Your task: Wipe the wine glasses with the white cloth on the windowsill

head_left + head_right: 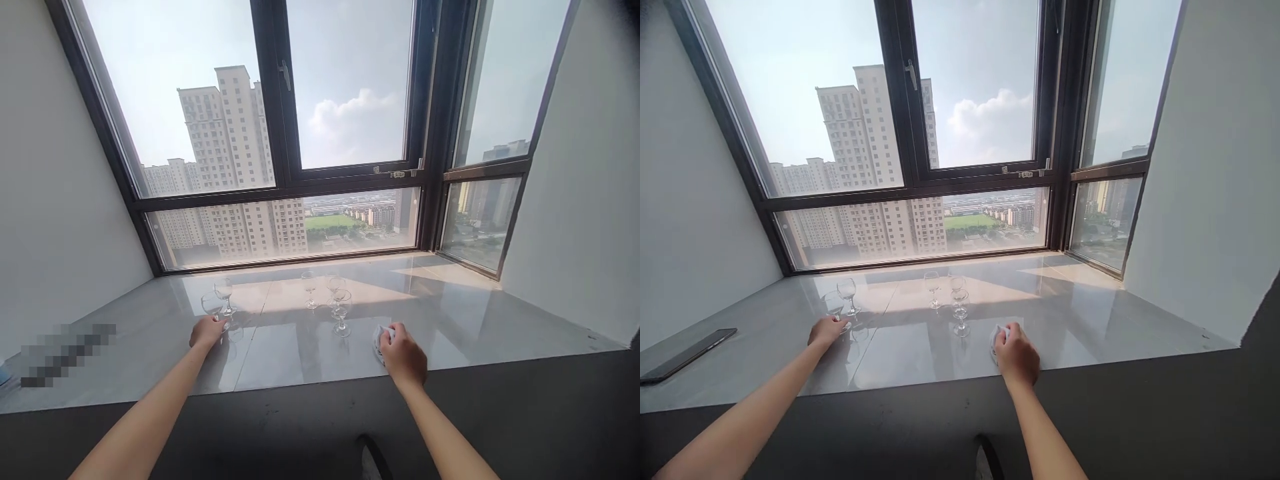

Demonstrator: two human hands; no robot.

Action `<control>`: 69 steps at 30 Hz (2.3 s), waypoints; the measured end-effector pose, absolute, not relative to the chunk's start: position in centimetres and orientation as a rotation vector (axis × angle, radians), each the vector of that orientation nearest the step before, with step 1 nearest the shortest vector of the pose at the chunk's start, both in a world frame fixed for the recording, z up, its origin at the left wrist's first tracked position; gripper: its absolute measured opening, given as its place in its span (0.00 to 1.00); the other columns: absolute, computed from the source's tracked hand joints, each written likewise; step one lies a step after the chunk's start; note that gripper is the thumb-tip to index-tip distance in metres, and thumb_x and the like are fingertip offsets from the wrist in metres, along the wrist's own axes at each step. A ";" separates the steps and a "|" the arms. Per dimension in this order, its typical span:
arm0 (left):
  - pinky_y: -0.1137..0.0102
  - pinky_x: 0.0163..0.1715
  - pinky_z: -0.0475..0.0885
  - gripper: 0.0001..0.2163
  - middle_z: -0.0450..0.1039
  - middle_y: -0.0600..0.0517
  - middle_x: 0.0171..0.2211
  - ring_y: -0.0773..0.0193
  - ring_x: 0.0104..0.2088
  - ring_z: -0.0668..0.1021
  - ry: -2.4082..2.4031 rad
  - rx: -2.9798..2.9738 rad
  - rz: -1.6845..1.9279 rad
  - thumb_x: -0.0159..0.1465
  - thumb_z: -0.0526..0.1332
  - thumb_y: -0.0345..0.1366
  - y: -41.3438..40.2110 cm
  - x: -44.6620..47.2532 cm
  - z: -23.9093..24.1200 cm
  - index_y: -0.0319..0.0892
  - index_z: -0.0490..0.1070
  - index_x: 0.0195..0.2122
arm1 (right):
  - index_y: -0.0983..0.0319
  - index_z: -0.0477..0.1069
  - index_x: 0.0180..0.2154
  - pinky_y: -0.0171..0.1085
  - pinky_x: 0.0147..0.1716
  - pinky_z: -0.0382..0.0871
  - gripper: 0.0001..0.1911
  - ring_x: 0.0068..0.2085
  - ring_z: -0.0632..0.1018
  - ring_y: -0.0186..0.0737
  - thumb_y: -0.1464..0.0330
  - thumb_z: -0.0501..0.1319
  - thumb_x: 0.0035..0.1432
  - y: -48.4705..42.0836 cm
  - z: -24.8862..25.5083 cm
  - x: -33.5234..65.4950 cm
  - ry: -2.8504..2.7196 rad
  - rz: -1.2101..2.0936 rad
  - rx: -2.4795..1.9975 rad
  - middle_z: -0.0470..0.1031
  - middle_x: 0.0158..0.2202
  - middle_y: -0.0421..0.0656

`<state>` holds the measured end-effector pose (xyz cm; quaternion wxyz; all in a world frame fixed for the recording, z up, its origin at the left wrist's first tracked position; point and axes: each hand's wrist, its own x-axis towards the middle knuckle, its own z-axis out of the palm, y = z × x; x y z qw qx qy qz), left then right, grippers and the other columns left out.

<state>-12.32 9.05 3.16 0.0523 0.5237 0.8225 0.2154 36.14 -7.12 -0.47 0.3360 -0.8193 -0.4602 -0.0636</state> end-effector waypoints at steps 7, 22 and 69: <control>0.70 0.25 0.63 0.11 0.75 0.50 0.25 0.56 0.28 0.76 2.413 1.610 0.648 0.52 0.59 0.47 9.6 -13.4 2.8 0.45 0.69 0.26 | 0.59 0.66 0.44 0.35 0.26 0.51 0.13 0.33 0.73 0.38 0.62 0.49 0.61 -7.0 -0.5 36.1 -1.189 -0.153 -2.162 0.75 0.39 0.43; 0.63 0.34 0.68 0.17 0.76 0.43 0.38 0.47 0.40 0.76 2.563 1.546 0.588 0.53 0.58 0.53 9.0 -12.3 3.5 0.45 0.70 0.31 | 0.60 0.67 0.44 0.34 0.26 0.50 0.13 0.33 0.73 0.38 0.62 0.50 0.61 -7.2 -0.4 36.1 -1.209 -0.155 -2.164 0.75 0.38 0.44; 0.72 0.26 0.58 0.14 0.72 0.53 0.23 0.63 0.27 0.73 2.227 2.069 0.661 0.57 0.57 0.49 2.3 -6.4 2.4 0.43 0.65 0.25 | 0.61 0.68 0.43 0.35 0.26 0.48 0.13 0.32 0.71 0.37 0.64 0.51 0.61 -7.3 -0.2 36.3 -1.223 -0.127 -2.133 0.74 0.36 0.45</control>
